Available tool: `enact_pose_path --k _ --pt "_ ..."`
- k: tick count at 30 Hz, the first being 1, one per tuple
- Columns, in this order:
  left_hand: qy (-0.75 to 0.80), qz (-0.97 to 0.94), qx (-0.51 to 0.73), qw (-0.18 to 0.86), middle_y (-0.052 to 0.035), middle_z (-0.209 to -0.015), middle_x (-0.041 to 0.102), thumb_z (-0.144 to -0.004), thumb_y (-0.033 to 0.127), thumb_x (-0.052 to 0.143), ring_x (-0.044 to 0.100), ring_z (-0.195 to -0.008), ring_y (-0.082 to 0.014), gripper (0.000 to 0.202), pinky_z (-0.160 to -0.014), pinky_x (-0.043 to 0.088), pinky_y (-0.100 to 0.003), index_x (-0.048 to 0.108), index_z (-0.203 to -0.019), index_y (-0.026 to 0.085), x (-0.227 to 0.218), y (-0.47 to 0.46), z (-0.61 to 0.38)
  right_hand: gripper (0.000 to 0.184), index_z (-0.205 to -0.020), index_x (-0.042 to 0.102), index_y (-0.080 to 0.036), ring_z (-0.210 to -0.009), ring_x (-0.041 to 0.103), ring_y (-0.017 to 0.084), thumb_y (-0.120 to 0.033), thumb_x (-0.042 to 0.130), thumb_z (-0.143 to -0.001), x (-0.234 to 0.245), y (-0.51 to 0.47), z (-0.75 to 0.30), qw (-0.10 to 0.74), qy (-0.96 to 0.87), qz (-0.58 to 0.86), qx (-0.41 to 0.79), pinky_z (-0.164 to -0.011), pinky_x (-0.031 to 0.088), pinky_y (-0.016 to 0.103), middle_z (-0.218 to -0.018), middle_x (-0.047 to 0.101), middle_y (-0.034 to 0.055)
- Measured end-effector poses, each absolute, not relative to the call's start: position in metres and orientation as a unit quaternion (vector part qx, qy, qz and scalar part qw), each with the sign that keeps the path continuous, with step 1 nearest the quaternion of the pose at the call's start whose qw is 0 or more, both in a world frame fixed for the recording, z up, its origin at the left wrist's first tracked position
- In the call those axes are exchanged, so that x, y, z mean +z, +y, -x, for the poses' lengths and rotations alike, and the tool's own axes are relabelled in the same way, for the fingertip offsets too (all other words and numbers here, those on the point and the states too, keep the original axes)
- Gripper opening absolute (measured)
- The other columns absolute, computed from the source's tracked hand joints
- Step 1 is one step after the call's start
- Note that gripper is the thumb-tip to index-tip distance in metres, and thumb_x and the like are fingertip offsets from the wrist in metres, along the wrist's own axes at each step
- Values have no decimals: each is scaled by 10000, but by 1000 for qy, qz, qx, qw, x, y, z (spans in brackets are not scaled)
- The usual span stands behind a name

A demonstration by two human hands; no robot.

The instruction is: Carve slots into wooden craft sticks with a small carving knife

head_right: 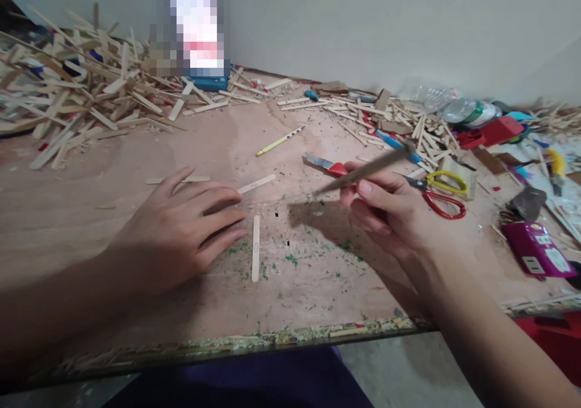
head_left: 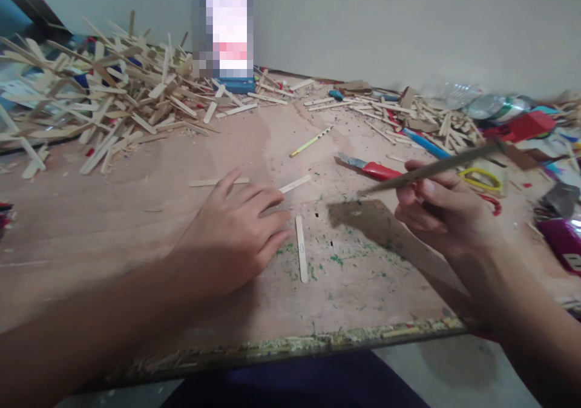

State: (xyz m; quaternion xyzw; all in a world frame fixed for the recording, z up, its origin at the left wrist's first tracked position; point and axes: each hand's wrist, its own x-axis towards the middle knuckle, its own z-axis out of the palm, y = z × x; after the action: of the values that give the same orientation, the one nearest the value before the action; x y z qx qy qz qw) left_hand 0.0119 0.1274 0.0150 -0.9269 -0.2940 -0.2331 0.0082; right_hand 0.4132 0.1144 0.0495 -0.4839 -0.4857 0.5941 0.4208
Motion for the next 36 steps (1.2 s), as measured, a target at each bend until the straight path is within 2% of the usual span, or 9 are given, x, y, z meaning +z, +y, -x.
enact_pose_path --k 5,8,13,15,18,22,28,33,36 --pt "-295 926 -237 12 -141 -1355 953 -1321 271 632 921 -1254 -364 319 -1352 636 -772 924 -1207 213 14 128 -12 325 -1154 1019 -431 -455 313 28 -230 1057 -901 66 110 -393 446 -464 477 599 -415 209 309 -1511 977 6" --pt "-297 925 -236 13 -133 -1359 955 -1327 275 623 922 -1264 -350 328 -1356 638 -754 920 -1199 220 13 128 -13 406 -1249 1015 -462 -450 279 28 -254 1094 -909 64 113 -397 448 -464 453 616 -393 137 287 -1298 991 -2" --pt "-294 924 -242 16 -150 -1351 957 -1337 274 603 930 -1249 -378 349 -1309 657 -792 916 -1200 203 13 127 -12 326 -1258 877 -196 -489 407 42 -478 1013 -1171 48 120 -415 414 -486 411 651 -416 313 166 -807 715 -76" --pt "-292 924 -245 19 -155 -1352 956 -1340 271 599 931 -1237 -380 355 -1295 662 -791 917 -1199 199 12 127 -12 310 -1272 885 -199 -488 410 43 -481 989 -1196 45 121 -416 409 -490 405 654 -412 312 160 -813 734 -70" --pt "-289 925 -246 23 -146 -1349 957 -1336 271 619 927 -1227 -362 339 -1308 657 -759 921 -1194 206 12 127 -12 237 -1324 1009 -402 -438 314 36 -391 1059 -1093 47 120 -409 420 -489 409 645 -365 186 234 -1034 943 -10" --pt "-292 925 -243 20 -146 -1356 955 -1322 268 647 922 -1242 -363 306 -1325 650 -754 923 -1204 205 14 128 -13 464 -1236 1051 -549 -445 294 30 -169 974 -980 56 118 -397 428 -489 427 629 -398 48 330 -1406 995 -29" --pt "-293 925 -242 18 -154 -1336 953 -1319 250 624 927 -1239 -374 332 -1309 665 -785 925 -1190 195 16 127 -14 488 -1253 1060 -517 -420 316 44 -162 898 -959 61 116 -395 424 -482 435 631 -390 55 296 -1145 1009 -36" --pt "-289 925 -245 17 -136 -1331 958 -1330 268 644 932 -1232 -350 312 -1308 677 -768 917 -1191 209 15 127 -13 584 -1279 1050 -531 -429 283 43 -93 881 -931 63 115 -393 429 -473 444 628 -400 23 315 -1485 982 -32" --pt "-289 925 -246 14 -146 -1327 959 -1331 255 628 942 -1224 -376 329 -1278 688 -818 917 -1185 199 16 127 -13 498 -1265 1061 -510 -399 174 52 -165 912 -937 64 116 -391 439 -482 438 619 -398 -15 339 -1218 1016 -29"
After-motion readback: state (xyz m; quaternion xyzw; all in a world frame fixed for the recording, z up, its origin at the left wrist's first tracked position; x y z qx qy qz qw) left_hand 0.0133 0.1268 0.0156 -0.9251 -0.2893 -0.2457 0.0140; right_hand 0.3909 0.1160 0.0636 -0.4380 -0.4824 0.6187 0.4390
